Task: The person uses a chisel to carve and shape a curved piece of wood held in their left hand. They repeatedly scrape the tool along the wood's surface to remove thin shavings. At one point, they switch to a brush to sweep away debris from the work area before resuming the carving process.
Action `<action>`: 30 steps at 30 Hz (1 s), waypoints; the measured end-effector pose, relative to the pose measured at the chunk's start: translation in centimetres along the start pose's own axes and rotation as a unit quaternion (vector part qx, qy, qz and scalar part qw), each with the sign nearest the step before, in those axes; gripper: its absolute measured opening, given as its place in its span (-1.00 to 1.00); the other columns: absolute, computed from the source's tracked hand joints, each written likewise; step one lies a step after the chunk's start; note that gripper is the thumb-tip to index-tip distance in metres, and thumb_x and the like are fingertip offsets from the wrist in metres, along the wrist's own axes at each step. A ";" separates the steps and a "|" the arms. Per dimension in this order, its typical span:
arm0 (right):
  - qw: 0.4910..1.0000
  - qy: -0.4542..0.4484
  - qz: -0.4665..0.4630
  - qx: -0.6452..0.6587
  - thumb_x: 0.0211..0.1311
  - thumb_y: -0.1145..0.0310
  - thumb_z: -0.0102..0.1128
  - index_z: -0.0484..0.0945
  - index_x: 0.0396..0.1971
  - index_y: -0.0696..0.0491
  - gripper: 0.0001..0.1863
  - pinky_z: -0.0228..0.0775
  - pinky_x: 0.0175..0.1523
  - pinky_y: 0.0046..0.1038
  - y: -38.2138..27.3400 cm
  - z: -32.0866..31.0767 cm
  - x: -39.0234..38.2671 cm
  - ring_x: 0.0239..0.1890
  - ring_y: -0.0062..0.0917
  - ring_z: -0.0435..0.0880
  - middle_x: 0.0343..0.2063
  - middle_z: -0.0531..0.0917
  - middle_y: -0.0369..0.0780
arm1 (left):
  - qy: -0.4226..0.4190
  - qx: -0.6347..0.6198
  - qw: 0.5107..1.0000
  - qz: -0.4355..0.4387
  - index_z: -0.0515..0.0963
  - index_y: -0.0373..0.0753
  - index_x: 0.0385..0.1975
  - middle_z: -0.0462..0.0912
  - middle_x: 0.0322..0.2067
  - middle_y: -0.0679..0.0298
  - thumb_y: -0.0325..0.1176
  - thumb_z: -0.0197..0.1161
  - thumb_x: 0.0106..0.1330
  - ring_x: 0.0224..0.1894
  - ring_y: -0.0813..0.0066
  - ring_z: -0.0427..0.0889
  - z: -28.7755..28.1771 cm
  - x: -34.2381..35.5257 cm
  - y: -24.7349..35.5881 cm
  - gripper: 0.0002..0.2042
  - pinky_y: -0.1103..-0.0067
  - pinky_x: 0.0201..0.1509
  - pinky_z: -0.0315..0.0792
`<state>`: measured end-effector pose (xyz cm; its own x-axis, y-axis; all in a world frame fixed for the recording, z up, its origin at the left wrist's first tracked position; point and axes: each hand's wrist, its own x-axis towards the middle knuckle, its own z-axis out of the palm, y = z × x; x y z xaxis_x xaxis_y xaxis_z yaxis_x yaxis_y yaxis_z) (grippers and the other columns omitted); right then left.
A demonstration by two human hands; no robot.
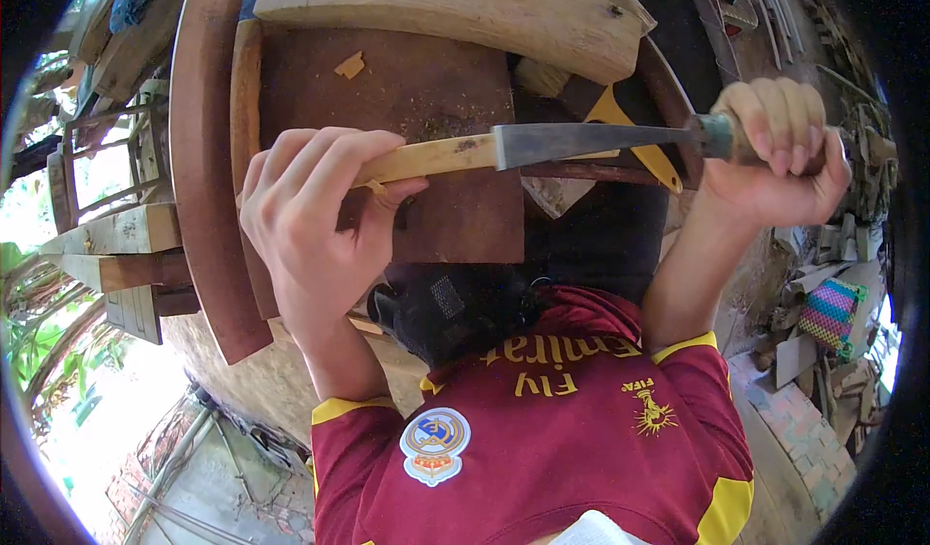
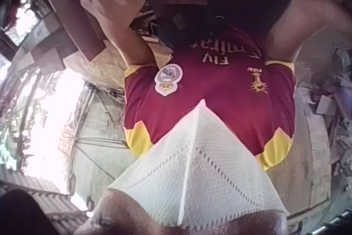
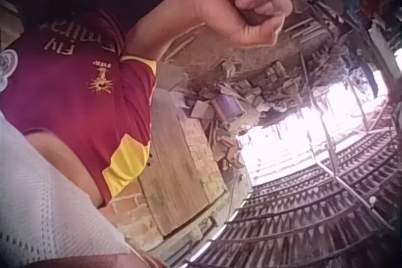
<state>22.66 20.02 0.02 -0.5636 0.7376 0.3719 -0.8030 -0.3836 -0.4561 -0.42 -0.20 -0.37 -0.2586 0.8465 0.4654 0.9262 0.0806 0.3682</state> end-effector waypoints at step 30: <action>1.000 -0.023 -0.013 -0.017 0.13 0.21 0.01 0.32 -0.60 -0.06 -0.80 0.17 -0.38 -0.56 1.4 1.1 -0.5 -0.66 -0.72 0.28 -0.71 0.32 -0.45 | 0.009 0.008 1.000 -0.003 0.57 -0.10 -0.51 0.59 -0.54 0.43 -0.30 0.40 -0.14 -0.41 0.40 0.55 -0.3 0.1 0.0 -0.81 0.52 -0.30 0.30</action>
<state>21.58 18.46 0.06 -0.5516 0.7206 0.4201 -0.8108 -0.3451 -0.4727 -0.48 -0.28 -0.11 -0.2696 0.8365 0.4771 0.9287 0.0948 0.3585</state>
